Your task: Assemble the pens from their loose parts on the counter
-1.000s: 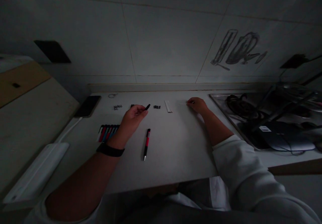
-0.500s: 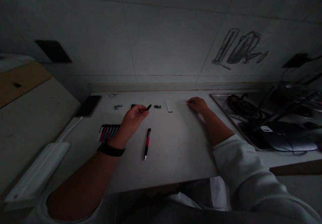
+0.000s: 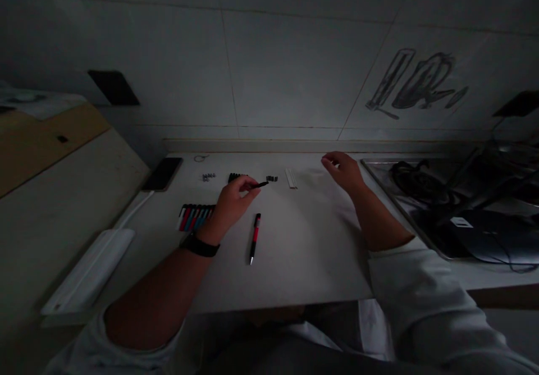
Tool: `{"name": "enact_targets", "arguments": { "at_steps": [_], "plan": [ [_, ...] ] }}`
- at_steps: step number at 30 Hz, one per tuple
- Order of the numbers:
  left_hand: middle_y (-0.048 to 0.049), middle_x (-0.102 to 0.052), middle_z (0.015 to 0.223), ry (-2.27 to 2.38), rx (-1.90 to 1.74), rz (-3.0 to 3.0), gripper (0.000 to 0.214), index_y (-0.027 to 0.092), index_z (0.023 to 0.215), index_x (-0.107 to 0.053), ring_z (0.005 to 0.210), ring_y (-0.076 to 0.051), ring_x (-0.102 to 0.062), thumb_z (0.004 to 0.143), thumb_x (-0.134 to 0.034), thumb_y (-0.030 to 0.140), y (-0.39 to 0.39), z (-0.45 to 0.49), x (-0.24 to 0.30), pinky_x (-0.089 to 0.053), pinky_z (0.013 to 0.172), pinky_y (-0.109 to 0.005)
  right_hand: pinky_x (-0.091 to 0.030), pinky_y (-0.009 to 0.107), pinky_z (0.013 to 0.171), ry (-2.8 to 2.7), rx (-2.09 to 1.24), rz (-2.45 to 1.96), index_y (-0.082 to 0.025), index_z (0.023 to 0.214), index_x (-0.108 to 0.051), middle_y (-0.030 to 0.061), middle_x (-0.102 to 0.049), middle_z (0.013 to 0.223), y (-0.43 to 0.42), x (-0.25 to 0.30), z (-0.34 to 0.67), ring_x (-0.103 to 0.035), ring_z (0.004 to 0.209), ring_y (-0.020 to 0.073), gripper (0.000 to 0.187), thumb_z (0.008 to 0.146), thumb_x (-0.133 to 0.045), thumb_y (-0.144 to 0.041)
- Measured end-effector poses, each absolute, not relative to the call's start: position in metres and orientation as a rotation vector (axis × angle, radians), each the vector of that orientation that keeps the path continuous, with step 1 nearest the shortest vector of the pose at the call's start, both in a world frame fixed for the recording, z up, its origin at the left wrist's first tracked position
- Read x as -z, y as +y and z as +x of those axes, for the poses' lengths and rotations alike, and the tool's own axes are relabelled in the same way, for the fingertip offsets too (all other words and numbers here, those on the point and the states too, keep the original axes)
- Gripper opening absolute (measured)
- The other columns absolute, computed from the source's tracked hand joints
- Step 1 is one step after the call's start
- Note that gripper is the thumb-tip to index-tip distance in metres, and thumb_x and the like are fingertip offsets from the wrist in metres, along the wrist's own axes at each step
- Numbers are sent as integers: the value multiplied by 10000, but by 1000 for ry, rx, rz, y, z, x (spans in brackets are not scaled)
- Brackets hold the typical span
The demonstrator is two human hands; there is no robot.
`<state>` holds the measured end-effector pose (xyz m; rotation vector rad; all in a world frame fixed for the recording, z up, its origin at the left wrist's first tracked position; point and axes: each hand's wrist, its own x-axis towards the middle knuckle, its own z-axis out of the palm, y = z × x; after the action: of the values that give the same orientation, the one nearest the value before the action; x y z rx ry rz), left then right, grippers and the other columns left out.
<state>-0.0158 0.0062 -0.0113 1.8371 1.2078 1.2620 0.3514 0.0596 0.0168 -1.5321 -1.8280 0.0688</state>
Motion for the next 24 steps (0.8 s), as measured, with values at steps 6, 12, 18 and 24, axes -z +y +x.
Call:
{"name": "enact_targets", "arguments": {
  "at_steps": [6, 12, 18, 24],
  "plan": [
    [-49, -712, 977, 1189, -1169, 2227, 95, 224, 987, -695, 956, -219, -659, 895, -721, 226, -3, -13, 6, -509, 912, -382, -472, 307, 769, -2039, -530, -1268, -220, 976, -696, 52, -732, 929, 15, -20, 248, -641, 819, 193, 362, 1001, -503, -525],
    [-44, -713, 985, 1162, -1088, 2330, 110, 229, 991, -693, 961, -223, -659, 897, -717, 177, -4, -10, 8, -502, 895, -379, -461, 296, 754, -1982, -874, -1196, -223, 886, -660, 15, -696, 833, 0, 7, 208, -632, 785, 176, 403, 1002, -481, -564],
    [-48, -714, 1001, 1115, -1100, 2304, 99, 226, 992, -705, 972, -227, -649, 902, -742, 207, -5, -9, 9, -489, 908, -386, -434, 282, 692, -1910, -948, -1193, -222, 814, -641, -6, -652, 748, 1, 13, 210, -584, 706, 161, 365, 944, -555, -552],
    [-52, -699, 1075, 1144, -1135, 2301, 198, 231, 1104, -688, 962, -211, -641, 914, -744, 231, -7, -11, 6, -498, 905, -367, -433, 289, 697, -1799, -993, -1183, -214, 795, -638, -1, -628, 734, 5, 21, 213, -581, 713, 168, 419, 960, -529, -584]
  ]
}}
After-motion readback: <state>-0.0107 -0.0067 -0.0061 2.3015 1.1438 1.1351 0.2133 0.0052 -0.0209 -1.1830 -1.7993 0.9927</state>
